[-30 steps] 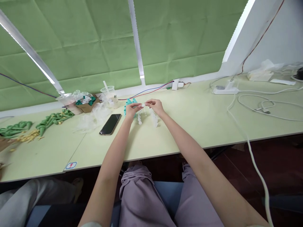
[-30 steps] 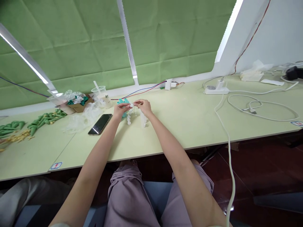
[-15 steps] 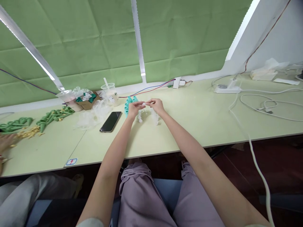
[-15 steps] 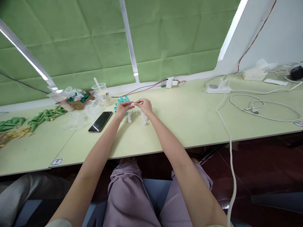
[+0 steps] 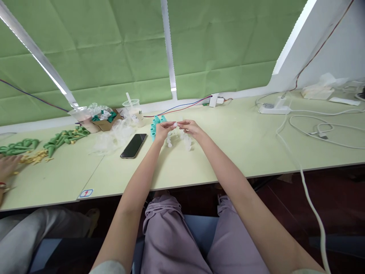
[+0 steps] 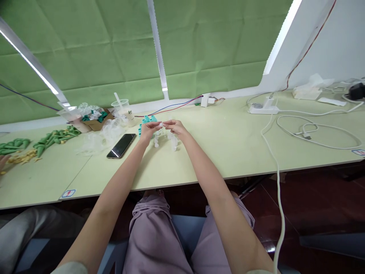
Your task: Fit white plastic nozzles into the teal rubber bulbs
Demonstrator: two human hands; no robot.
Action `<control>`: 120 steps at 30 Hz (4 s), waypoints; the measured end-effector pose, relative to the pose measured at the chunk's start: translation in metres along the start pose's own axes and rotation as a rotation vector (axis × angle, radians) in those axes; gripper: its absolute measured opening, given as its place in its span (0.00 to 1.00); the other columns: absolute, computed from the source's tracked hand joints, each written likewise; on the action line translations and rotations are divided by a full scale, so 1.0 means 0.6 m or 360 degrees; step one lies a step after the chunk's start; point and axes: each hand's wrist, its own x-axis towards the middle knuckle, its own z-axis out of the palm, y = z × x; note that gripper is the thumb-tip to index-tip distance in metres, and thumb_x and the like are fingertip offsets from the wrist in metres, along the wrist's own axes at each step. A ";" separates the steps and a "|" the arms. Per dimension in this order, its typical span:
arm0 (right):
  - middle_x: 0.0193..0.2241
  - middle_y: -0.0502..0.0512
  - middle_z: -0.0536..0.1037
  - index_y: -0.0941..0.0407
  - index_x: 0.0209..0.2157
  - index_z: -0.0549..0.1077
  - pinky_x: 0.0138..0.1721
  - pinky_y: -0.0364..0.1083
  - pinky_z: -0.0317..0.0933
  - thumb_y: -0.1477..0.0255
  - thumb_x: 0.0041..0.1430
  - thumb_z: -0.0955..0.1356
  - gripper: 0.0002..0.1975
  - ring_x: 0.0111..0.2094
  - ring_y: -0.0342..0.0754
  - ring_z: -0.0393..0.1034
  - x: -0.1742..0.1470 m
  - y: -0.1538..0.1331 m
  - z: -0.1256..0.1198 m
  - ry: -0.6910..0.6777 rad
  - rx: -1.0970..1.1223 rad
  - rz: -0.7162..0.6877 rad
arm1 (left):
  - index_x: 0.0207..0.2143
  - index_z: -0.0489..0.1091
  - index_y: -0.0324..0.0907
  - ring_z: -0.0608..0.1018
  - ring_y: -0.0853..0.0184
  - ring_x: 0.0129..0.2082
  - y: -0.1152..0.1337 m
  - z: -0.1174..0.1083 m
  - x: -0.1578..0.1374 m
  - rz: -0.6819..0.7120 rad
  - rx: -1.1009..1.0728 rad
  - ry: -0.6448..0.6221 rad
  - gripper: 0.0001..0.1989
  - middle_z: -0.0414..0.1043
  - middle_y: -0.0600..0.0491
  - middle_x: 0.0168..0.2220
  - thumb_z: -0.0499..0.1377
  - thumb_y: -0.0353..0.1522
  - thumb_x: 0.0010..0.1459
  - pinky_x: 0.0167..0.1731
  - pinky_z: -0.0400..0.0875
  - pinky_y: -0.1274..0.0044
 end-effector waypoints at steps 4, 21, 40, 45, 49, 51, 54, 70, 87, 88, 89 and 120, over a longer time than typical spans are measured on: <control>0.28 0.50 0.79 0.56 0.29 0.77 0.32 0.39 0.62 0.76 0.45 0.74 0.07 0.32 0.40 0.72 0.000 -0.009 -0.008 -0.0068 0.0184 0.0095 | 0.28 0.77 0.38 0.78 0.58 0.38 0.000 0.003 0.003 0.0050 -0.0049 -0.0013 0.19 0.79 0.48 0.34 0.73 0.38 0.32 0.43 0.72 0.66; 0.23 0.52 0.79 0.61 0.21 0.77 0.49 0.42 0.68 0.87 0.46 0.72 0.08 0.29 0.40 0.75 0.002 -0.020 -0.021 -0.0197 0.0500 0.0148 | 0.25 0.76 0.40 0.78 0.64 0.33 0.018 0.018 0.002 0.0314 0.0058 -0.0088 0.12 0.77 0.51 0.29 0.71 0.37 0.38 0.40 0.73 0.65; 0.21 0.48 0.77 0.60 0.19 0.72 0.49 0.41 0.67 0.89 0.47 0.70 0.12 0.27 0.37 0.74 -0.005 -0.029 -0.014 -0.0231 0.0455 0.0244 | 0.24 0.77 0.40 0.79 0.62 0.35 0.025 0.011 0.005 0.0325 0.0073 -0.0190 0.15 0.77 0.50 0.28 0.72 0.40 0.35 0.38 0.73 0.71; 0.27 0.49 0.79 0.58 0.25 0.72 0.51 0.42 0.66 0.84 0.50 0.70 0.08 0.34 0.39 0.76 -0.020 -0.042 0.004 -0.0246 0.0546 0.0051 | 0.28 0.77 0.41 0.78 0.61 0.39 0.020 0.006 0.008 0.0294 -0.0071 -0.0093 0.16 0.78 0.50 0.31 0.71 0.41 0.37 0.41 0.71 0.70; 0.31 0.51 0.81 0.58 0.33 0.75 0.54 0.44 0.65 0.81 0.52 0.71 0.06 0.41 0.43 0.75 -0.021 -0.037 0.017 -0.0275 0.0540 -0.0001 | 0.28 0.78 0.44 0.75 0.61 0.44 0.013 -0.002 0.009 0.0337 0.0009 0.0003 0.13 0.76 0.49 0.40 0.70 0.40 0.39 0.41 0.70 0.73; 0.32 0.52 0.81 0.59 0.34 0.76 0.55 0.44 0.64 0.80 0.51 0.71 0.07 0.44 0.45 0.75 -0.019 -0.033 0.020 -0.0255 0.0527 -0.0023 | 0.29 0.78 0.45 0.74 0.62 0.46 0.012 -0.005 0.009 0.0345 0.0078 0.0053 0.13 0.73 0.50 0.43 0.69 0.40 0.40 0.40 0.70 0.75; 0.33 0.52 0.81 0.58 0.31 0.77 0.55 0.45 0.64 0.79 0.48 0.73 0.06 0.45 0.45 0.74 -0.016 -0.032 0.022 -0.0103 0.0537 -0.0076 | 0.31 0.79 0.46 0.73 0.64 0.44 0.016 -0.003 0.007 0.0361 0.0157 0.0145 0.12 0.73 0.51 0.42 0.68 0.40 0.42 0.39 0.70 0.76; 0.29 0.51 0.81 0.57 0.27 0.77 0.49 0.47 0.69 0.67 0.34 0.79 0.16 0.39 0.48 0.76 0.001 -0.009 0.031 0.0122 0.0562 -0.0369 | 0.39 0.78 0.44 0.78 0.64 0.36 0.018 0.028 -0.006 0.0404 0.0114 0.0111 0.15 0.78 0.54 0.35 0.64 0.40 0.49 0.43 0.75 0.66; 0.36 0.52 0.81 0.55 0.35 0.78 0.44 0.46 0.70 0.62 0.41 0.75 0.18 0.44 0.49 0.74 -0.011 -0.019 0.044 0.0278 0.0314 -0.0354 | 0.38 0.78 0.46 0.76 0.65 0.35 0.025 0.035 -0.009 0.0506 0.0306 0.0272 0.13 0.77 0.53 0.32 0.61 0.40 0.53 0.41 0.71 0.72; 0.36 0.52 0.81 0.55 0.35 0.78 0.45 0.46 0.69 0.62 0.41 0.75 0.18 0.44 0.49 0.74 -0.011 -0.019 0.043 0.0280 0.0319 -0.0339 | 0.38 0.78 0.46 0.76 0.66 0.35 0.022 0.034 -0.007 0.0489 0.0280 0.0254 0.13 0.77 0.54 0.31 0.61 0.41 0.53 0.41 0.72 0.72; 0.35 0.52 0.81 0.55 0.35 0.78 0.45 0.46 0.69 0.62 0.41 0.75 0.18 0.44 0.49 0.74 -0.011 -0.018 0.043 0.0277 0.0331 -0.0333 | 0.38 0.78 0.46 0.77 0.66 0.35 0.020 0.033 -0.005 0.0476 0.0252 0.0234 0.14 0.77 0.54 0.31 0.61 0.41 0.53 0.41 0.72 0.72; 0.35 0.52 0.81 0.55 0.34 0.77 0.45 0.45 0.67 0.68 0.52 0.72 0.07 0.38 0.43 0.75 0.001 -0.020 -0.010 -0.0144 0.0386 -0.0131 | 0.37 0.78 0.49 0.71 0.63 0.37 0.023 0.022 -0.007 0.0644 0.0755 0.0057 0.12 0.70 0.50 0.34 0.63 0.41 0.51 0.38 0.66 0.73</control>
